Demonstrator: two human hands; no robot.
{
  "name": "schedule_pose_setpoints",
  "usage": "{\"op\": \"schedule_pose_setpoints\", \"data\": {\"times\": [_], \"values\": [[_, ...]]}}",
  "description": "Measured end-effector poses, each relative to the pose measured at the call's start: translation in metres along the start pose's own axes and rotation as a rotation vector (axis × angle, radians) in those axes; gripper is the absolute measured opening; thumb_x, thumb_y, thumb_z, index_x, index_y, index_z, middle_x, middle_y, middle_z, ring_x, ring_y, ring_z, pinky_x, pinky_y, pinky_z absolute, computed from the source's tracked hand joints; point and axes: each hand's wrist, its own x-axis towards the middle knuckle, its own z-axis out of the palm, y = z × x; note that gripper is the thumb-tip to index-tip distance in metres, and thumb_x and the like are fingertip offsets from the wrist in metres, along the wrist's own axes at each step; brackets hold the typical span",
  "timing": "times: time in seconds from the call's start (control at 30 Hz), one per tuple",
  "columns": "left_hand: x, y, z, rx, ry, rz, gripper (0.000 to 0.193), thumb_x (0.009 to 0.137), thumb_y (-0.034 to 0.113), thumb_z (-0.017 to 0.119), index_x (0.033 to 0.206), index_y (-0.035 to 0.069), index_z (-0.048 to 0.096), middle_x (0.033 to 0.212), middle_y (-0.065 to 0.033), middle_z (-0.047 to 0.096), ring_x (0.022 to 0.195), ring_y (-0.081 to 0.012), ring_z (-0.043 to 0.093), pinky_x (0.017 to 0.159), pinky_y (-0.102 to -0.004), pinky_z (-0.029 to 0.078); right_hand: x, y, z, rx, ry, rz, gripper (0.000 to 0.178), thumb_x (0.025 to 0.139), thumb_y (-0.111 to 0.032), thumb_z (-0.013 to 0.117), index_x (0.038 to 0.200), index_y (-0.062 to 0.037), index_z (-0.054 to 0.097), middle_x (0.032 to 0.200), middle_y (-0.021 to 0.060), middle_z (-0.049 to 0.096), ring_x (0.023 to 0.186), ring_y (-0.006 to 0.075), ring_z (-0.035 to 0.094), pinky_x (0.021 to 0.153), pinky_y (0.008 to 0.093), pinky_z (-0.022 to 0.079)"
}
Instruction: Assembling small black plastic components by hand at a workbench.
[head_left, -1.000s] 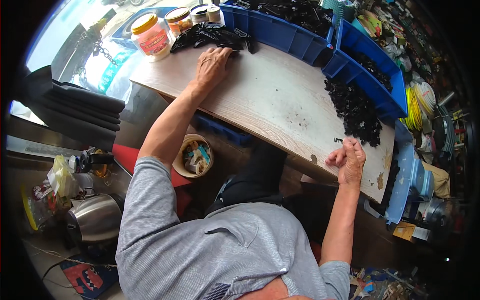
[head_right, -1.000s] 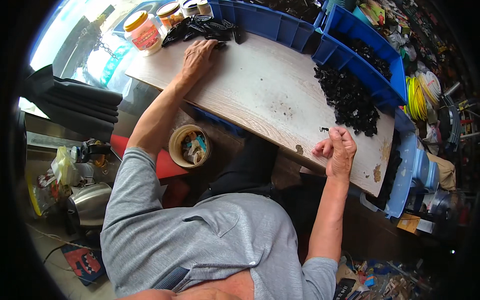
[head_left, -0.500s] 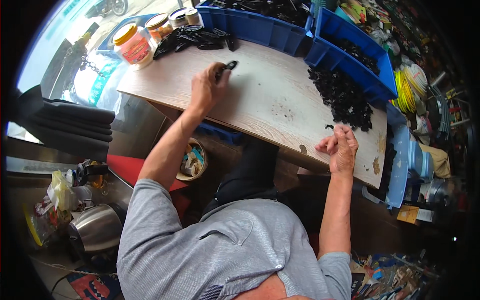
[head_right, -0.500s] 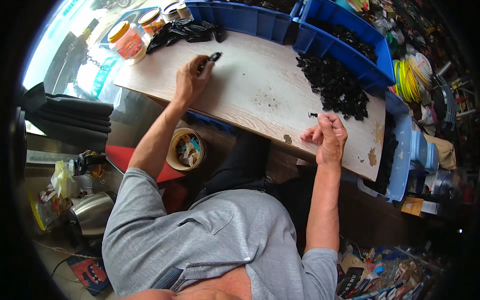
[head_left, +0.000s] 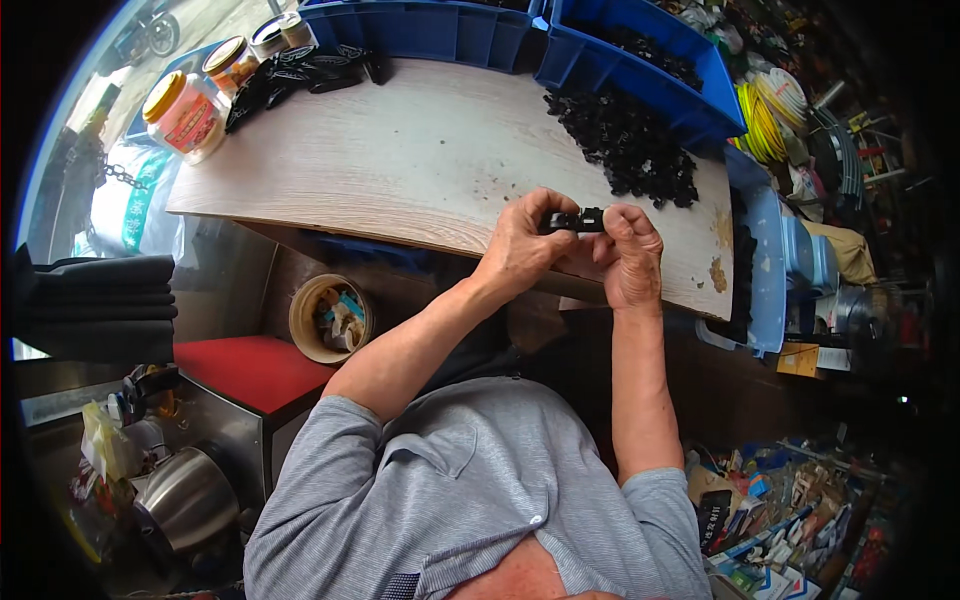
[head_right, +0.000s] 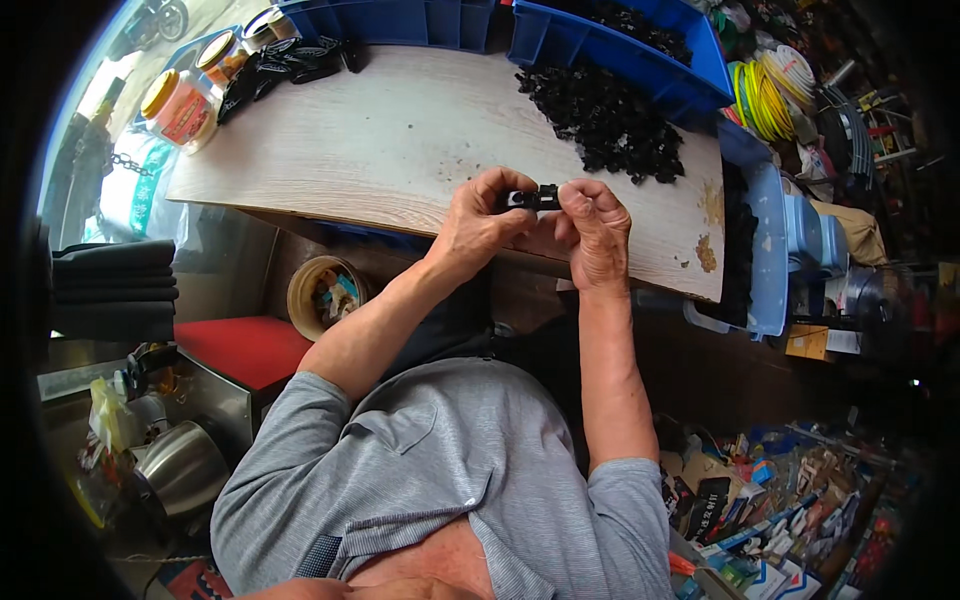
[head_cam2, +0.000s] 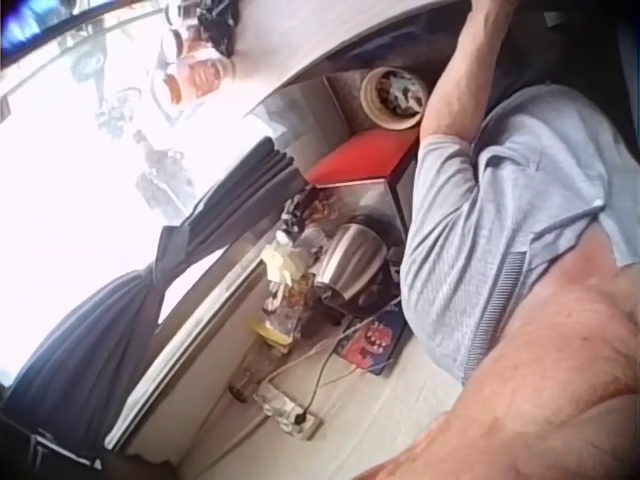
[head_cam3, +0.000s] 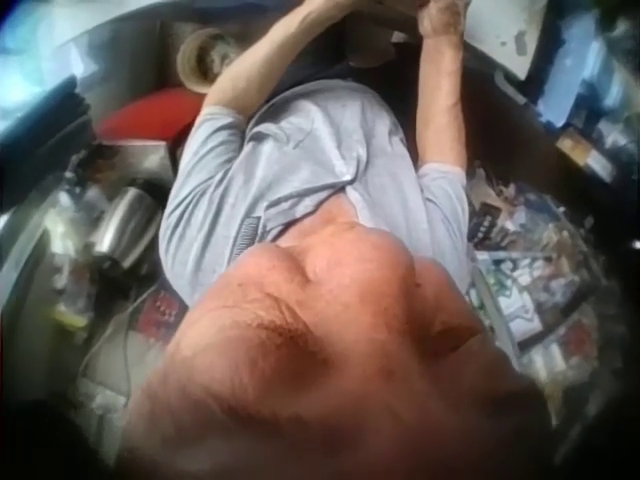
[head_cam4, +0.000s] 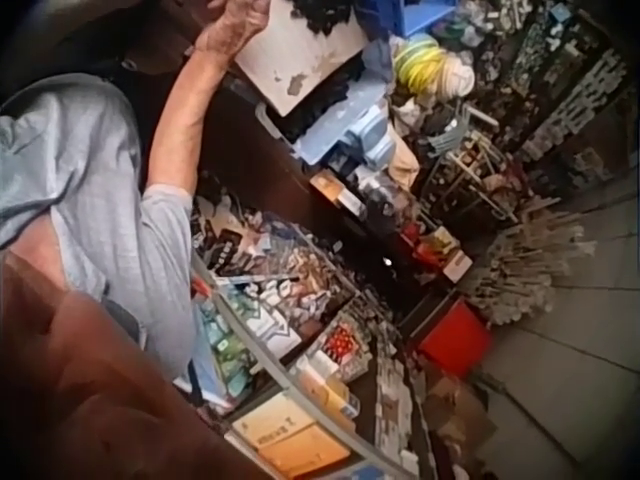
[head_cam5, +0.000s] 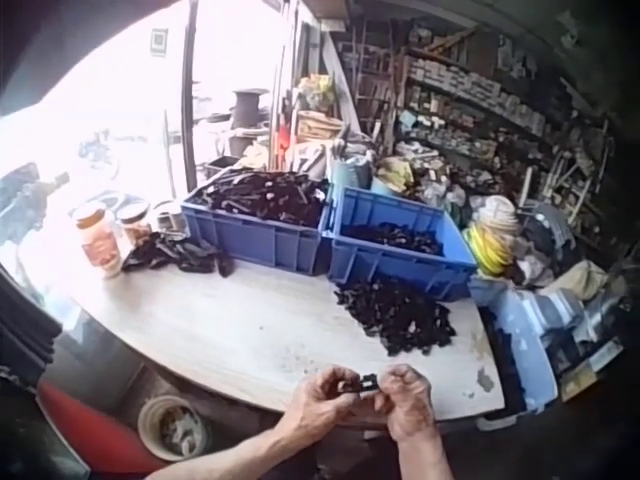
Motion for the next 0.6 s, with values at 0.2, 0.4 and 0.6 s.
{"op": "schedule_pose_setpoints", "data": {"times": [0.2, 0.4, 0.6], "values": [[-0.003, 0.013, 0.007, -0.031, -0.062, -0.039, 0.024, 0.086, 0.002, 0.067, 0.109, -0.001, 0.061, 0.085, -0.0033, 0.066, 0.072, -0.0082, 0.062, 0.062, -0.0242, 0.054, 0.0, 0.0, -0.003, 0.009, -0.006, 0.0, 0.012, 0.087, -0.015, 0.075, 0.095, -0.0079, 0.069, 0.075, -0.0022, 0.064, 0.057, 0.0062, 0.053, 0.057, 0.0197, 0.043], [-0.003, 0.017, 0.008, -0.021, -0.042, -0.079, 0.024, 0.087, 0.006, 0.069, 0.108, -0.002, 0.062, 0.085, -0.0043, 0.067, 0.071, -0.0086, 0.063, 0.062, -0.025, 0.055, 0.001, -0.002, -0.004, -0.007, -0.027, 0.02, 0.011, 0.087, -0.014, 0.075, 0.094, -0.0077, 0.069, 0.079, -0.0023, 0.066, 0.06, 0.006, 0.056, 0.057, 0.0187, 0.044], [-0.002, 0.019, 0.007, -0.046, -0.028, -0.067, 0.022, 0.089, 0.014, 0.069, 0.103, -0.002, 0.064, 0.082, -0.0041, 0.066, 0.07, -0.008, 0.063, 0.061, -0.0231, 0.054, -0.001, -0.003, 0.002, 0.007, -0.004, 0.068, 0.012, 0.088, -0.012, 0.074, 0.097, -0.0066, 0.067, 0.078, 0.0001, 0.067, 0.062, 0.0101, 0.063, 0.06, 0.0235, 0.054]]}}
